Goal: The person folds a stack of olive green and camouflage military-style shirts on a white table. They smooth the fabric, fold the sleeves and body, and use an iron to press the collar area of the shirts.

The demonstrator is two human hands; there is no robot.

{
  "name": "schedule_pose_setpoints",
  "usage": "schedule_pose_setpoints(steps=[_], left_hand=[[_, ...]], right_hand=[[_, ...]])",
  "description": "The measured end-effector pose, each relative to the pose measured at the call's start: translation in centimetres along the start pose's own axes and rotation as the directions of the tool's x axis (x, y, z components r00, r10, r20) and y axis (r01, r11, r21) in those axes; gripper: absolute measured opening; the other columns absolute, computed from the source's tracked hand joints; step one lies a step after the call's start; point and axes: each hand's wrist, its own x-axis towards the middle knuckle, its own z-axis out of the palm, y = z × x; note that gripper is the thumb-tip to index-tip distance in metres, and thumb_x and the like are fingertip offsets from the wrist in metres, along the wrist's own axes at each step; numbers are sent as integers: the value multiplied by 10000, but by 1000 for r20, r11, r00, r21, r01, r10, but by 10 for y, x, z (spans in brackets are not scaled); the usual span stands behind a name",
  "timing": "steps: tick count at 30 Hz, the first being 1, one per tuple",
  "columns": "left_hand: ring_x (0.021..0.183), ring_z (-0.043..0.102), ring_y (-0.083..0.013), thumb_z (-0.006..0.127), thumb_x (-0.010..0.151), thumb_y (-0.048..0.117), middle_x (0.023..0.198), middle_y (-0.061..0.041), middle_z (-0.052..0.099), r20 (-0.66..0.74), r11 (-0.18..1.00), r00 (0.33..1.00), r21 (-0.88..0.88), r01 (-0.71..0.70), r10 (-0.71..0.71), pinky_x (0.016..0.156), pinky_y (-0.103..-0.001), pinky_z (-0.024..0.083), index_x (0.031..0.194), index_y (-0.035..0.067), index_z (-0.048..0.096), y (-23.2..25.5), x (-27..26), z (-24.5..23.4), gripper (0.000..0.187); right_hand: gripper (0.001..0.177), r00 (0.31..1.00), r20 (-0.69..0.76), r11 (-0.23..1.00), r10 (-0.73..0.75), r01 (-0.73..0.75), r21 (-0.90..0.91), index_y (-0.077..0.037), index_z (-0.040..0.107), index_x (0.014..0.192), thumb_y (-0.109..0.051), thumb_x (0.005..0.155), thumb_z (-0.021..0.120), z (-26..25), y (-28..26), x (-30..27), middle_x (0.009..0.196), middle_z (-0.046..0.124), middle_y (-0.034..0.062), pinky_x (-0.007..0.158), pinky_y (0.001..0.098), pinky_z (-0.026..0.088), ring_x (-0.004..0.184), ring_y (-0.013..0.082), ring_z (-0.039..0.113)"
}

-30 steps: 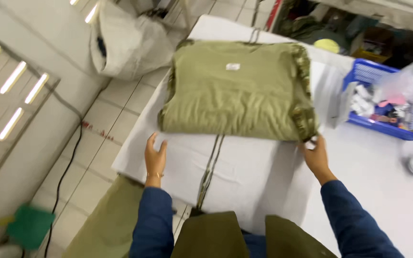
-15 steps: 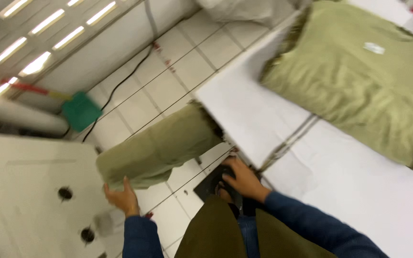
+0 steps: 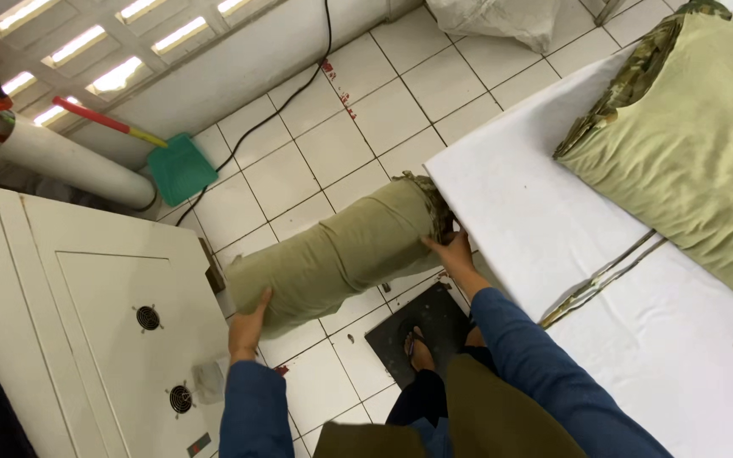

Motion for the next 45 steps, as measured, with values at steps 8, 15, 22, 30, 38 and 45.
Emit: schedule_pose_setpoints(steps=[8, 15, 22, 30, 38, 45], left_hand=[[1373, 398, -261, 600, 756, 378, 1519, -89, 407, 322, 761, 947, -608, 226, -24, 1120, -393, 323, 1508, 107, 298, -130, -4, 69, 855], [1335, 450, -289, 625, 713, 426, 1450, -137, 492, 282, 649, 941, -684, 333, -186, 1151, -429, 318, 1462, 83, 413, -83, -74, 79, 851], [1267, 518, -374, 754, 661, 256, 1382, -192, 574, 380, 691, 904, -600, 403, -197, 1078, -519, 401, 1352, -10, 547, -138, -58, 84, 768], [1105, 601, -355, 528, 890, 343, 1221, -202, 619, 70, 515, 996, -852, 92, -60, 949, -463, 474, 1283, 28, 555, -22, -112, -30, 504], [1153, 631, -232, 635, 749, 275, 1247, -14, 657, -354, 110, 915, -919, -378, 191, 961, -373, 518, 1243, 185, 627, 41, -163, -119, 503], [1180, 615, -256, 612, 753, 336, 1277, -36, 630, -456, 121, 804, -838, -533, 382, 959, -393, 513, 1268, 183, 610, 103, -232, -187, 537]], right_hand=[[1241, 1000, 15, 999, 1, -1, 43, -124, 201, 1505, -544, 509, 812, 3, -9, 38, 1555, 264, 118, 1161, 470, 280, 1423, 313, 279], [999, 977, 119, 957, 178, -143, -254, -209, 578, 1328, -633, 444, 772, 0, -28, 3, 1330, 614, 33, 990, 404, 487, 1213, 278, 570], [711, 967, 221, 989, 126, -138, 42, -45, 669, 1188, -325, 565, 868, -5, 5, -5, 1169, 701, 129, 924, 351, 549, 1078, 264, 661], [562, 968, 182, 984, -171, 157, 85, -115, 647, 1051, -413, 597, 789, 3, -165, -2, 1016, 709, 45, 846, 307, 512, 914, 172, 656], [419, 830, 137, 770, -541, 423, 477, -106, 602, 979, -298, 670, 809, -47, -277, -97, 927, 703, 37, 771, 297, 584, 847, 176, 695], [573, 742, -220, 409, -633, 561, 719, 54, 509, 1162, -72, 683, 798, -175, -237, -196, 990, 663, 247, 697, 506, 610, 884, 371, 713]])
